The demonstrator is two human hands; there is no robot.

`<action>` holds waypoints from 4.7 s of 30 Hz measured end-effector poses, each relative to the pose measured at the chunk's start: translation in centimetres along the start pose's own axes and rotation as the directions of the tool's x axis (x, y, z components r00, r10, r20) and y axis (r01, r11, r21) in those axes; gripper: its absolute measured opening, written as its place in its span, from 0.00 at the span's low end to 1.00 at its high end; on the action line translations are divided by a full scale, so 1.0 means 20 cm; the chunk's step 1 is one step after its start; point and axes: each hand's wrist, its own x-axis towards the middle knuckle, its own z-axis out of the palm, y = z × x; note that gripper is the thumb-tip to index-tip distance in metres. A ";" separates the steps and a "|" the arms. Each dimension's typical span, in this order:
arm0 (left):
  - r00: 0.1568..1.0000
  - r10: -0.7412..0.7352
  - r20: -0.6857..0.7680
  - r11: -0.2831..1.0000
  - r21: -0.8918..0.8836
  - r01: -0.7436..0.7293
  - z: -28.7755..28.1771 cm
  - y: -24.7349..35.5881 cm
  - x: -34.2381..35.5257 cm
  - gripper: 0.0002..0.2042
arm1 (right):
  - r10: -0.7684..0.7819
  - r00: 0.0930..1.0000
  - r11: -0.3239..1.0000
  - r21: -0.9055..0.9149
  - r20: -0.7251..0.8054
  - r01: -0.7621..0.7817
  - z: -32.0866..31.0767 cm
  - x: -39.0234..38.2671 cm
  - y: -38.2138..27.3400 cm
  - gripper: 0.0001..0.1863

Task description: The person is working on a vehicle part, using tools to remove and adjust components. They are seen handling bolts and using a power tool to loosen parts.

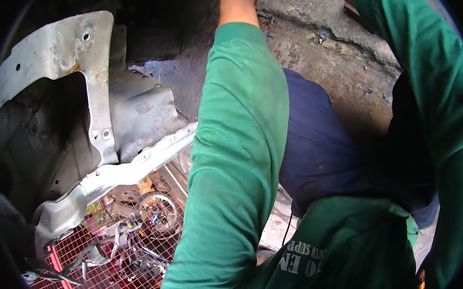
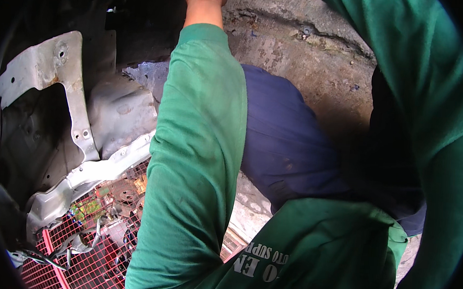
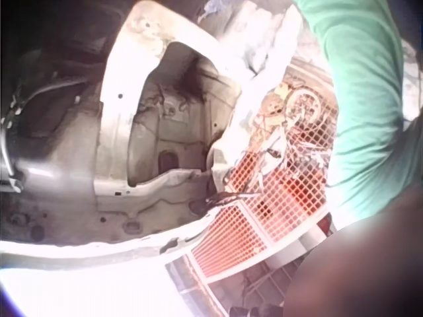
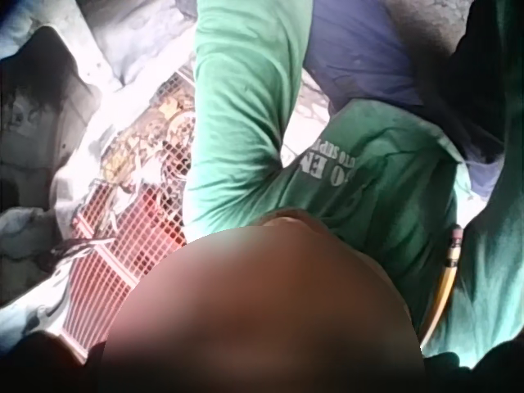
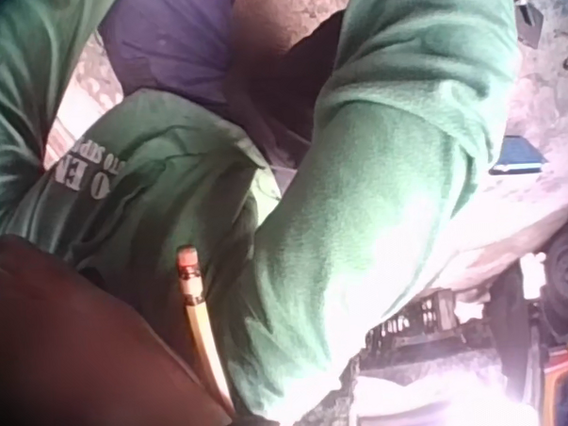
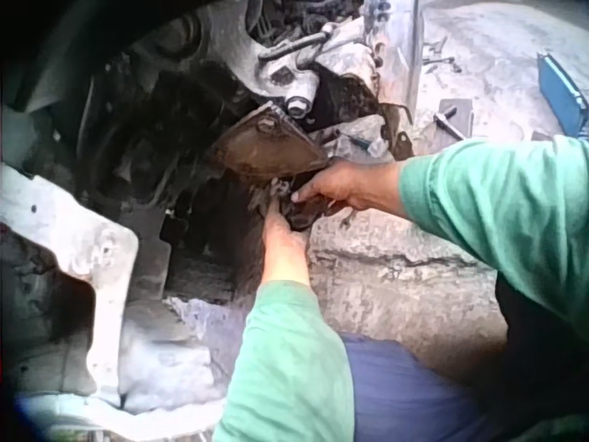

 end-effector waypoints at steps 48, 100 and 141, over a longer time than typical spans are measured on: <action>0.998 0.005 -0.065 0.990 -0.140 -0.014 0.02 -0.04 0.01 0.20 | 0.006 1.000 0.993 0.116 -0.017 -0.004 -0.04 -0.03 0.01 0.13; 0.999 -0.036 -0.033 0.998 -0.047 0.035 -0.01 -0.01 0.02 0.23 | -0.023 0.998 1.000 0.001 -0.063 0.023 -0.03 -0.01 0.00 0.12; 0.923 0.096 -0.373 0.986 -0.088 -0.138 0.16 -0.02 -0.19 0.25 | -0.106 0.992 0.991 0.075 -0.070 0.112 -0.04 -0.11 0.01 0.22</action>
